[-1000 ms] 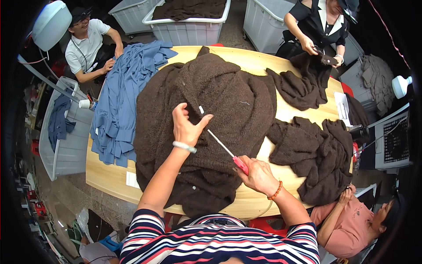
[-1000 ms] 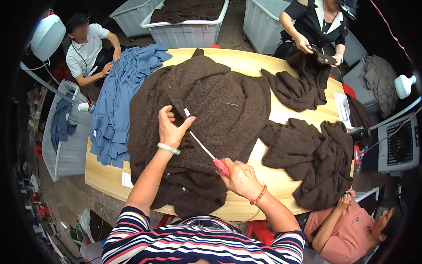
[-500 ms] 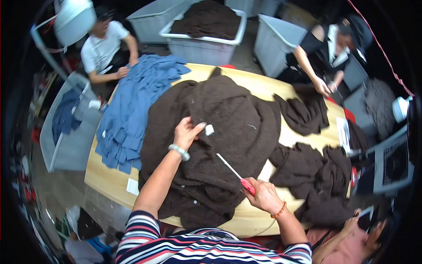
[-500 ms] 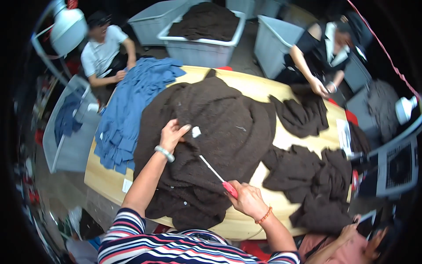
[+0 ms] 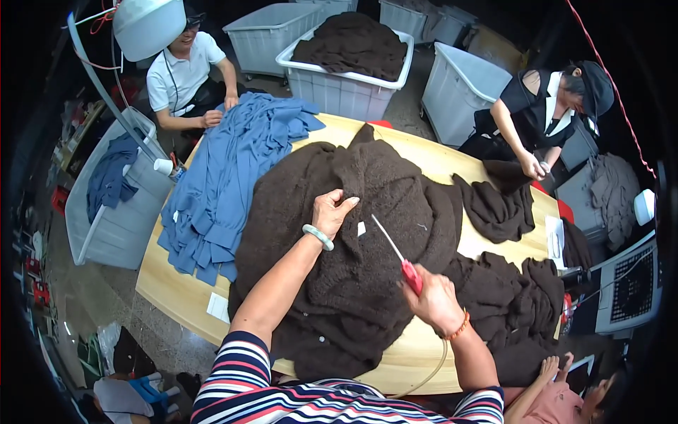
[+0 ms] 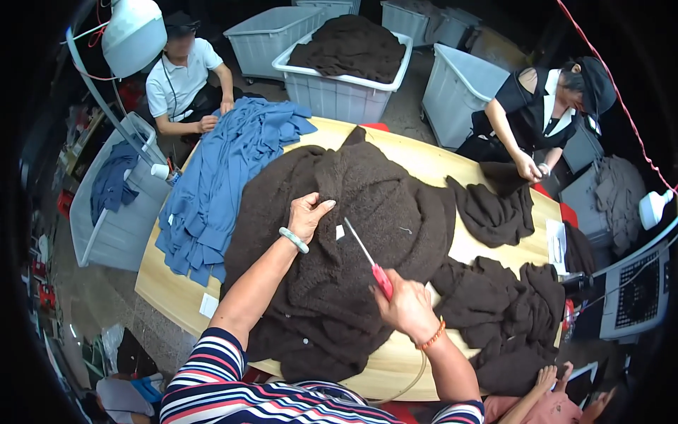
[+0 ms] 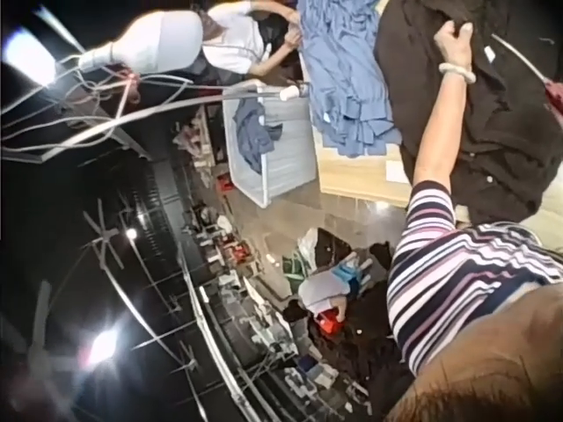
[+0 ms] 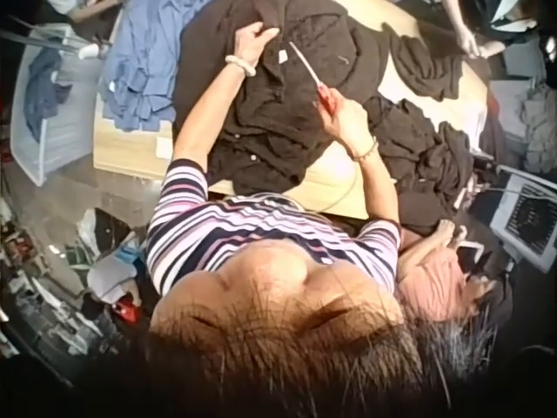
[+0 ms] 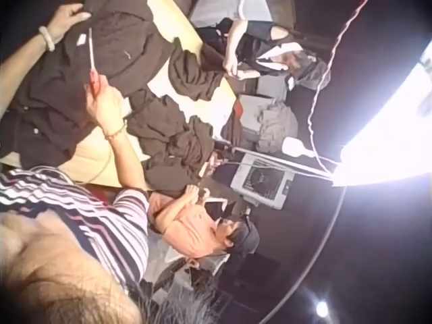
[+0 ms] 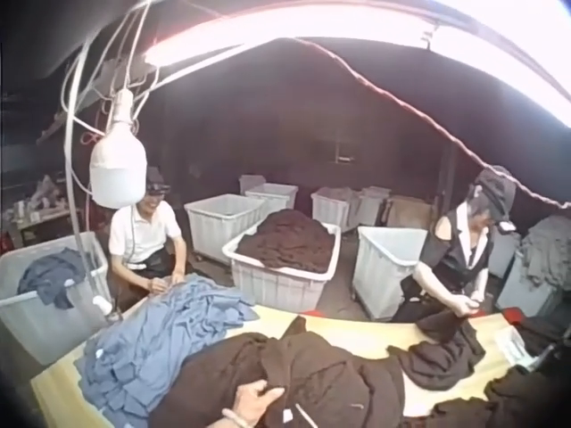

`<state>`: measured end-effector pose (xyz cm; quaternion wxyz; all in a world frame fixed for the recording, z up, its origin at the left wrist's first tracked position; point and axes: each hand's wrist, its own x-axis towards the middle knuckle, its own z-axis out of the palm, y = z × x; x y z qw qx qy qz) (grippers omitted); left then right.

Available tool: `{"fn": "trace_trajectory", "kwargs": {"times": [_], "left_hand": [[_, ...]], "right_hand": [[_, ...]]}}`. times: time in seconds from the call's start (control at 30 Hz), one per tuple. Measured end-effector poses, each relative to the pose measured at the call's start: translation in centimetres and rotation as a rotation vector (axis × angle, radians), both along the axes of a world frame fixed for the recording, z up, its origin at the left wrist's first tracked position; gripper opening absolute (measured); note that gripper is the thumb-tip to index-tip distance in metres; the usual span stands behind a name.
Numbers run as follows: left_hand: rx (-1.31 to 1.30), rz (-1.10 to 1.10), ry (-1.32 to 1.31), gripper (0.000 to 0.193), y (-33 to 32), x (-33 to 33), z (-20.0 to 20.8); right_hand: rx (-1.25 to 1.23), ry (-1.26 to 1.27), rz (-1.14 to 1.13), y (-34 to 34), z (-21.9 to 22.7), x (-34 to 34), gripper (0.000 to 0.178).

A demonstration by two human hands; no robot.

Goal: Trimming loose threads from brown jackets using scissors at a garment factory work table.

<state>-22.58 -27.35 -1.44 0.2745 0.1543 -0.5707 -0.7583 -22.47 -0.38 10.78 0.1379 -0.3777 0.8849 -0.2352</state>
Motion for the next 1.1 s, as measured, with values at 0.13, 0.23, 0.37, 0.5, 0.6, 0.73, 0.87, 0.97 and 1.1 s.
{"fn": "trace_trajectory", "kwargs": {"times": [0.13, 0.23, 0.37, 0.5, 0.6, 0.73, 0.87, 0.97, 1.1], "left_hand": [[-0.207, 0.081, 0.001, 0.014, -0.1, -0.8, -2.5], [-0.296, 0.111, -0.004, 0.012, -0.6, 0.0, -3.4], [-0.126, 0.097, -0.011, 0.01, -0.3, 0.6, -3.3], [-0.023, 0.151, -0.024, 0.017, 0.1, 1.4, -1.9], [-0.419, 0.15, -0.247, 0.046, 1.7, 4.9, -0.4], [-1.064, 0.224, -0.364, 0.075, 6.0, 9.3, -0.1], [-1.215, 0.281, -0.353, 0.045, 6.2, 9.5, -3.2], [-1.069, 0.213, -0.373, 0.017, 4.1, 9.9, -5.7], [-0.846, 0.191, -0.296, 0.029, 3.8, 10.2, -4.0]], "right_hand": [[0.096, 0.012, -0.021, -2.1, -0.1, -1.3, 0.025], [0.143, -0.038, 0.084, -2.2, -0.1, -0.9, 0.028], [0.153, -0.042, 0.034, -2.3, 0.3, -1.1, 0.033], [0.121, -0.103, 0.116, -1.6, 0.2, 0.0, 0.03], [0.051, -0.159, 0.096, 0.2, -0.2, -0.4, 0.027], [0.082, -0.096, 0.074, 2.7, -1.3, 0.9, 0.03], [0.162, -0.073, 0.202, 3.7, -2.2, 3.3, 0.028], [0.151, -0.071, 0.216, 4.2, -1.4, 4.2, 0.027], [0.135, -0.039, 0.204, 5.2, -2.7, 5.1, 0.024]]}}
